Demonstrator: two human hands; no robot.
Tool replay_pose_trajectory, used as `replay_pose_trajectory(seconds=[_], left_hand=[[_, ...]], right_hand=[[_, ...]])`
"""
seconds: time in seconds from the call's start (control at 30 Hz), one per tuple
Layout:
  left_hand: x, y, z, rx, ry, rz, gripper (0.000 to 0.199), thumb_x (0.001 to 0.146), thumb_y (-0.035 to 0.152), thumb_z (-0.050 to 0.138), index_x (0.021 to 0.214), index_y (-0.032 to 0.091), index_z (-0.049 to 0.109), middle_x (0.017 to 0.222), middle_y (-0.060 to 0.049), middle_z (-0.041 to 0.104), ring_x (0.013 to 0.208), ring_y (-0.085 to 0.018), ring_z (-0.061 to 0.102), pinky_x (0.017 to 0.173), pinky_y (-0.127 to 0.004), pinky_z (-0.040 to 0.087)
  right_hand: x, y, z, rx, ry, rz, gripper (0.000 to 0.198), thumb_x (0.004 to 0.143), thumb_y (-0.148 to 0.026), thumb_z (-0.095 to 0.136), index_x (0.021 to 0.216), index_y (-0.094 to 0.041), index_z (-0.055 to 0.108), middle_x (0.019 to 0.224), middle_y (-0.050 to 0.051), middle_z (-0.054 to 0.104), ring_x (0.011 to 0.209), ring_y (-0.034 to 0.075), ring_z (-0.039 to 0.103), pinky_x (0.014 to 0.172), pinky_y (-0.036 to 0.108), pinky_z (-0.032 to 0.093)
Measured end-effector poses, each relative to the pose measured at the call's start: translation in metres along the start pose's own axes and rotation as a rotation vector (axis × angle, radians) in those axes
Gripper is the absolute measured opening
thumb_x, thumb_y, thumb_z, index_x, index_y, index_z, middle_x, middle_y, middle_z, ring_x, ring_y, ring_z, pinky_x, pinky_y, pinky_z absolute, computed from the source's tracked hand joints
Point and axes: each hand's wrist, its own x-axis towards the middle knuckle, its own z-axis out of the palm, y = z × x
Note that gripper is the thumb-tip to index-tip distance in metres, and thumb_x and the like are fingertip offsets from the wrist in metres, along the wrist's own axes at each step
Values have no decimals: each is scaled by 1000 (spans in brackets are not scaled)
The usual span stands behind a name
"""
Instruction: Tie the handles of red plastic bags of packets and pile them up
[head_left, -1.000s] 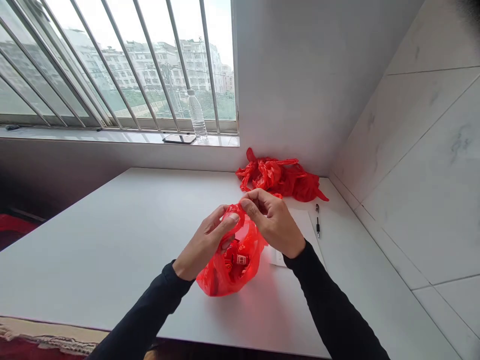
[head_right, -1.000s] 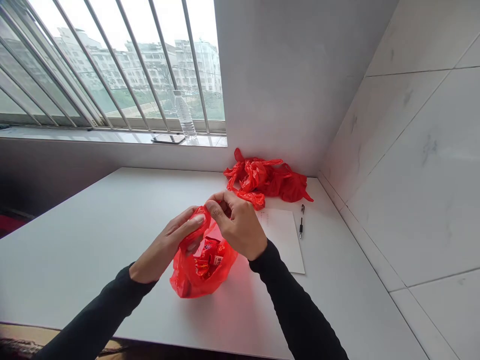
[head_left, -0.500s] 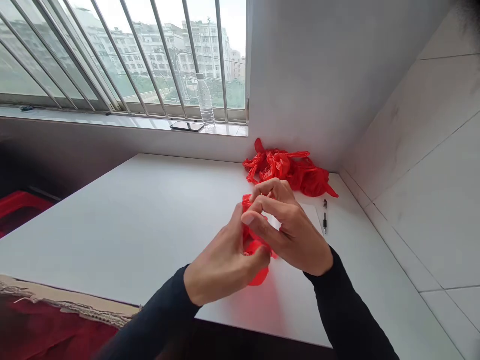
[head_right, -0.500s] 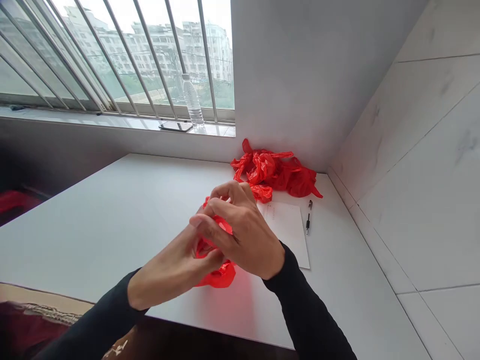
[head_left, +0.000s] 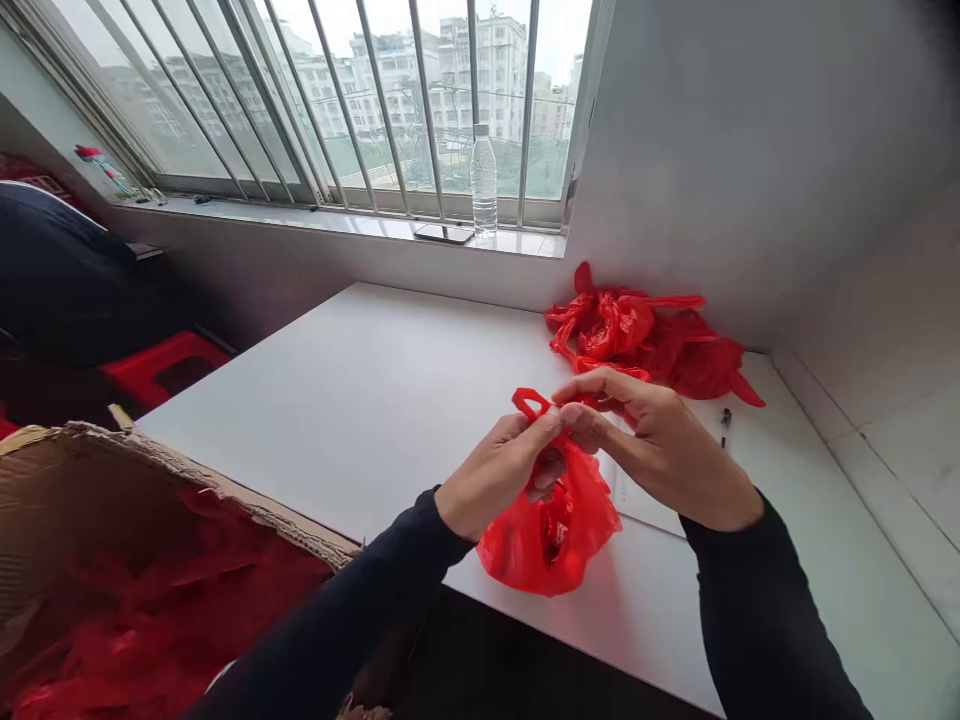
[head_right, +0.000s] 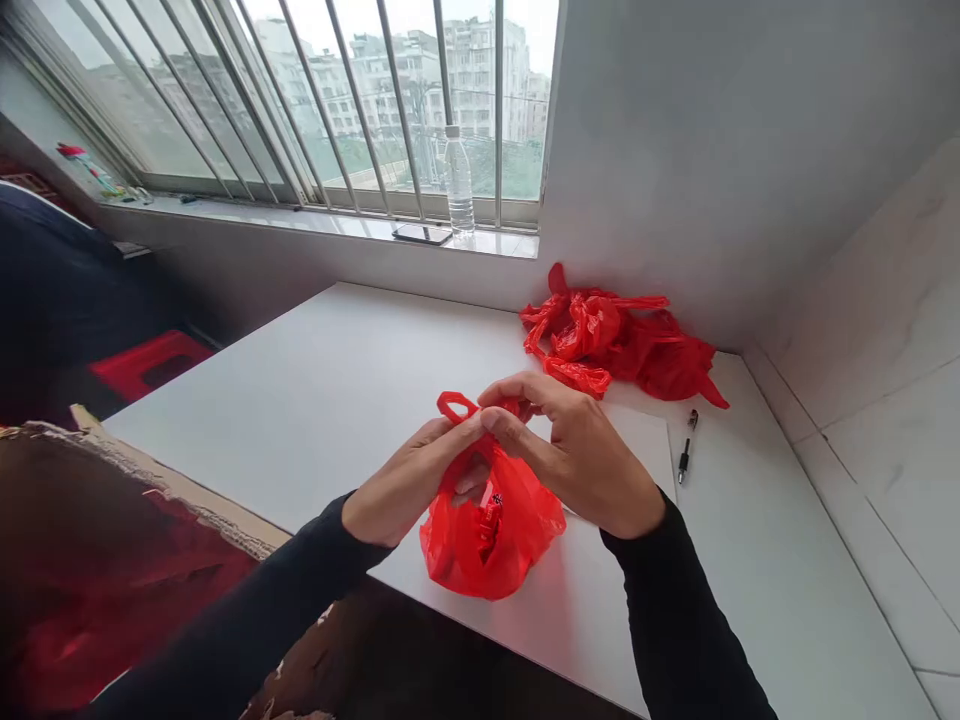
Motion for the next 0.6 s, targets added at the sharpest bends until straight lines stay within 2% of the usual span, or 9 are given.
replay_pose_trajectory(seconds=[0.07, 0.13, 0.2, 0.27, 0.3, 0.37, 0.43, 0.53, 0.6], left_hand=[[0, -3, -8, -47, 45, -5, 44, 99, 49, 46, 71, 16, 55, 56, 2, 46, 50, -10, 44, 57, -25, 41], [1, -4, -16, -109, 81, 22, 39, 99, 46, 48, 80, 15, 60, 67, -1, 56, 58, -12, 53, 65, -27, 46], [0, -4, -23, -95, 94, 47, 29, 96, 41, 55, 87, 15, 63, 76, -2, 62, 66, -13, 58, 71, -27, 48], [-2, -1, -27, -2, 81, 47, 20, 90, 34, 66, 86, 15, 63, 77, -2, 63, 70, -13, 60, 73, -26, 47], [-3, 1, -28, 50, 65, 40, 16, 87, 29, 69, 86, 15, 63, 75, -1, 63, 70, -13, 60, 73, -25, 47], [-5, 4, -29, 149, 22, 53, 10, 83, 21, 70, 88, 15, 64, 73, 0, 63, 69, -13, 60, 71, -26, 48], [-7, 5, -31, 308, 8, 134, 9, 82, 14, 65, 91, 16, 64, 78, 0, 64, 72, -13, 60, 72, -28, 50], [-7, -2, -36, 706, 135, 335, 33, 78, 1, 57, 103, 20, 66, 87, 0, 66, 78, -14, 61, 73, -28, 49], [-6, -11, -43, 937, 248, 469, 51, 75, -6, 51, 115, 24, 64, 95, 1, 68, 80, -12, 62, 73, -26, 49]], right_hand=[[1, -2, 0, -22, 34, -2, 16, 97, -37, 62, 104, -24, 68, 99, 1, 69, 88, 15, 63, 79, 29, 51], [2, -6, 1, -48, 43, -14, 13, 95, -33, 64, 103, -25, 69, 98, 0, 70, 86, 15, 63, 78, 29, 50], [1, -8, 1, -31, -42, -9, 12, 96, -32, 63, 103, -25, 69, 96, 0, 71, 86, 15, 64, 76, 28, 50], [2, -8, 2, -8, -92, 5, 15, 98, -36, 60, 102, -24, 68, 97, 0, 71, 90, 16, 65, 81, 29, 51], [4, -6, 4, -13, -68, 3, 18, 99, -38, 58, 105, -25, 68, 102, 1, 71, 97, 18, 65, 86, 31, 51], [9, 2, 9, -28, 14, -20, 25, 101, -42, 53, 117, -26, 65, 120, 3, 66, 114, 21, 60, 99, 35, 47], [16, 14, 16, 27, -15, -24, 34, 104, -43, 45, 132, -27, 57, 126, 5, 63, 119, 21, 57, 102, 38, 45], [26, 33, 24, 165, -135, 66, 39, 106, -44, 35, 128, -23, 59, 98, 4, 66, 92, 18, 63, 85, 34, 51], [30, 43, 27, 238, -176, 127, 37, 105, -43, 37, 122, -20, 62, 78, 1, 60, 74, 15, 58, 70, 29, 49]])
